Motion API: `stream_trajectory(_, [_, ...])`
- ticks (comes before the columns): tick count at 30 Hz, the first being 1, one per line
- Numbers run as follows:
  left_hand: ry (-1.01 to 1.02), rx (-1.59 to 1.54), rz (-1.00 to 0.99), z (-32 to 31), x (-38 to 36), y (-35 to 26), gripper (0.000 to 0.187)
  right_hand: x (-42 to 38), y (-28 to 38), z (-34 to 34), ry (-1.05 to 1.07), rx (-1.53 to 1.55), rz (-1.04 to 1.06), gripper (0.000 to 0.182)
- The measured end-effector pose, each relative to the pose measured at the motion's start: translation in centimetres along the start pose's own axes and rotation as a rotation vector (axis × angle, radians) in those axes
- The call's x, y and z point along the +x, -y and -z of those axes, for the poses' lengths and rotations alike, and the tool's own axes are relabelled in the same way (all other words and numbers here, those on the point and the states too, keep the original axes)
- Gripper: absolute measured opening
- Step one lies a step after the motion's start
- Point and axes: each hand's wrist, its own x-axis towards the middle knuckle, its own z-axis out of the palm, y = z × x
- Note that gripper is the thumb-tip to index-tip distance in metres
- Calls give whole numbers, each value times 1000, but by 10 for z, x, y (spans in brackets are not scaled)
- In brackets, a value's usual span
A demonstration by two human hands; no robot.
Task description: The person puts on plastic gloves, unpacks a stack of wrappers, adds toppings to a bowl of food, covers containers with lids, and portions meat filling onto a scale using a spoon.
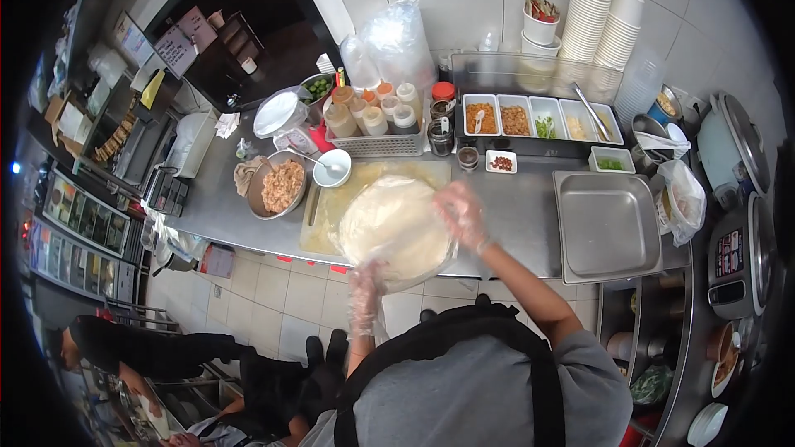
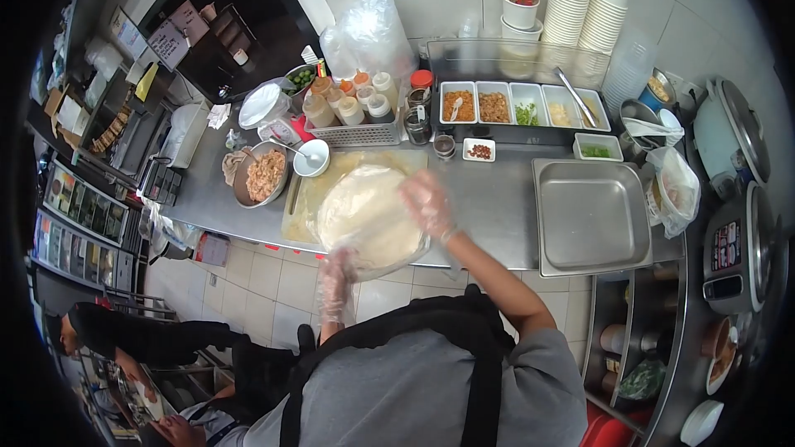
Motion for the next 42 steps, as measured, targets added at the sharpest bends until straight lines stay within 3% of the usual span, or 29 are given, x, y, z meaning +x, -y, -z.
stream_trajectory(2, [-85, -249, 24, -4, 9, -14, 22, -18, 30, -16, 520, 544, -189, 18])
stream_trajectory(4, [-86, -336, 2, -9, 10, -27, 20, -8, 52, -40, 1234, 133, -112, 18])
stream_trajectory(6, [-3, -264, -65, -17, 4, -37, 19, -42, -7, -112, 946, 647, -339, 29])
stream_trajectory(8, [-22, -54, -107, 20, 11, 17, 19, -36, -20, -126, 819, 436, -243, 40])
stream_trajectory(10, [-82, 50, -112, 46, 10, 55, 23, 7, 12, -99, 779, -472, 149, 47])
stream_trajectory(12, [-130, -3, 27, 37, -10, 33, 34, -25, -21, -121, 700, -411, 141, 57])
stream_trajectory(13, [-149, -71, 133, 27, -19, 20, 41, -28, -25, -124, 715, -416, 126, 60])
stream_trajectory(16, [-202, -189, 311, 28, -3, 61, 50, -24, -20, -119, 874, -498, 58, 70])
stream_trajectory(17, [-89, -262, 316, 25, -2, 55, 52, -26, -20, -120, 866, -489, 65, 70])
stream_trajectory(20, [-4, -291, 422, 49, 34, 118, 56, -24, -22, -119, 862, -483, 69, 69])
stream_trajectory(23, [-80, 133, 194, 16, 23, 48, 55, -17, -14, -116, 912, -491, 47, 70])
stream_trajectory(25, [-107, 98, 110, 24, 33, 59, 48, -14, -10, -110, 933, -468, 51, 71])
stream_trajectory(26, [-119, 81, 70, 29, 37, 66, 46, -13, -7, -107, 953, -342, 9, 70])
stream_trajectory(29, [-199, 474, 37, 29, 52, 37, 40, -7, 4, -91, 1002, 33, -114, 64])
stream_trajectory(31, [-51, 229, -2, -2, 40, -40, 35, 0, 6, -82, 1023, 269, -199, 60])
stream_trajectory(33, [86, 60, -119, -27, 48, -72, 31, -48, -46, -128, 888, 958, -708, 55])
stream_trajectory(35, [195, -23, -300, -43, 56, -74, 29, -43, -36, -109, 743, 1217, -895, 56])
stream_trajectory(36, [287, 124, -215, -58, 56, -94, 29, -46, -26, -98, 636, 1353, -990, 56])
stream_trajectory(38, [471, 417, -44, -91, 46, -156, 29, -53, -15, -79, 510, 1442, -1063, 56])
stream_trajectory(41, [558, 499, -384, -96, 51, -182, 31, -61, -3, -57, 387, 1492, -1108, 56])
stream_trajectory(42, [508, 438, -399, -88, 73, -174, 31, -62, 1, -50, 364, 1495, -1113, 56])
